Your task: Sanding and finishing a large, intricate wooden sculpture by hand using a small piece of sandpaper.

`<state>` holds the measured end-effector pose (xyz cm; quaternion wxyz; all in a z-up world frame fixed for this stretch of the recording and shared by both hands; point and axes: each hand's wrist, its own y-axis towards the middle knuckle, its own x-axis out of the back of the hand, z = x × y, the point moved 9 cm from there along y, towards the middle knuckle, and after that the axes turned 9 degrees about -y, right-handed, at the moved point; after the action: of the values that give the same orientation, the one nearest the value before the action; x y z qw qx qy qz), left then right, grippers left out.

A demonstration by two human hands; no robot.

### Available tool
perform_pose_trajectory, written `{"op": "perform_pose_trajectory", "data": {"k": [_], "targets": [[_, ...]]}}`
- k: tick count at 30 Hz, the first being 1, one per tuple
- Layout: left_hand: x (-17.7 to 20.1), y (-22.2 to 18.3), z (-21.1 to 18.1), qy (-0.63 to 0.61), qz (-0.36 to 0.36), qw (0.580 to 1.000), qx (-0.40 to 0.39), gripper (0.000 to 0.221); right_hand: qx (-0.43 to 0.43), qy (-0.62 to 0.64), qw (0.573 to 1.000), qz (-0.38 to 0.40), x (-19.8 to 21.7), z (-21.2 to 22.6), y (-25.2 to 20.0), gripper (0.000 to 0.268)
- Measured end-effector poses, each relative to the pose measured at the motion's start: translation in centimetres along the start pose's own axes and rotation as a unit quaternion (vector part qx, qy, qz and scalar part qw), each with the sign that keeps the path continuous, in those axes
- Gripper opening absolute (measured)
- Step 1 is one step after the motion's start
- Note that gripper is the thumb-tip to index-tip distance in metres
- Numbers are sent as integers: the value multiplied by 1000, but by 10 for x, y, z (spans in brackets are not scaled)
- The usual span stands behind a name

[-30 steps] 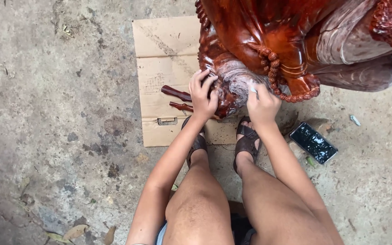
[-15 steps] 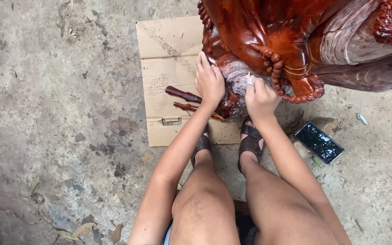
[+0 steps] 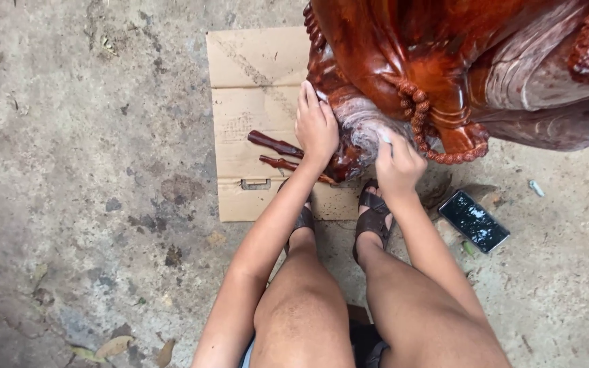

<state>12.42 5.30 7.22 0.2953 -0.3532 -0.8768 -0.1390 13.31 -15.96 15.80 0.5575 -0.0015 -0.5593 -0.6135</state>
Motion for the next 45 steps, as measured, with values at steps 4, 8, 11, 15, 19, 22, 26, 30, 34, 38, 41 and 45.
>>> {"op": "perform_pose_trajectory", "data": {"k": [4,8,11,15,19,22,26,30,34,38,41,45], "targets": [[2,-2,2,12,1,1000,12,59,22,-51,998,-2,-8,-9,-8,7],[0,0,0,9,14,1000,14,61,59,-54,996,45,-28,-1,6,8],[5,0,-9,5,21,1000,15,61,37,-42,996,75,-5,-8,-8,6],[2,1,-2,-2,14,1000,22,60,83,-114,983,119,-31,-2,-23,5],[1,-2,1,-5,14,1000,18,61,149,-183,964,122,-49,39,8,11],[3,-4,2,-14,25,1000,11,61,130,-184,967,123,-31,30,3,10],[4,-8,7,-62,36,997,-10,59,91,-145,979,111,-25,7,-23,13],[-3,-7,14,-66,25,997,-24,59,172,-145,972,67,-45,33,-12,19],[-3,-6,16,-72,9,996,-41,58,153,-108,981,48,-22,16,-35,17],[-1,-9,17,-80,-8,996,-38,57,144,-84,986,16,-17,24,-10,21],[1,-10,14,-87,-15,995,-45,56,162,-96,982,15,-34,37,1,18],[10,-12,9,-116,-34,991,-64,61,153,-78,984,53,-41,23,-24,23]]}}
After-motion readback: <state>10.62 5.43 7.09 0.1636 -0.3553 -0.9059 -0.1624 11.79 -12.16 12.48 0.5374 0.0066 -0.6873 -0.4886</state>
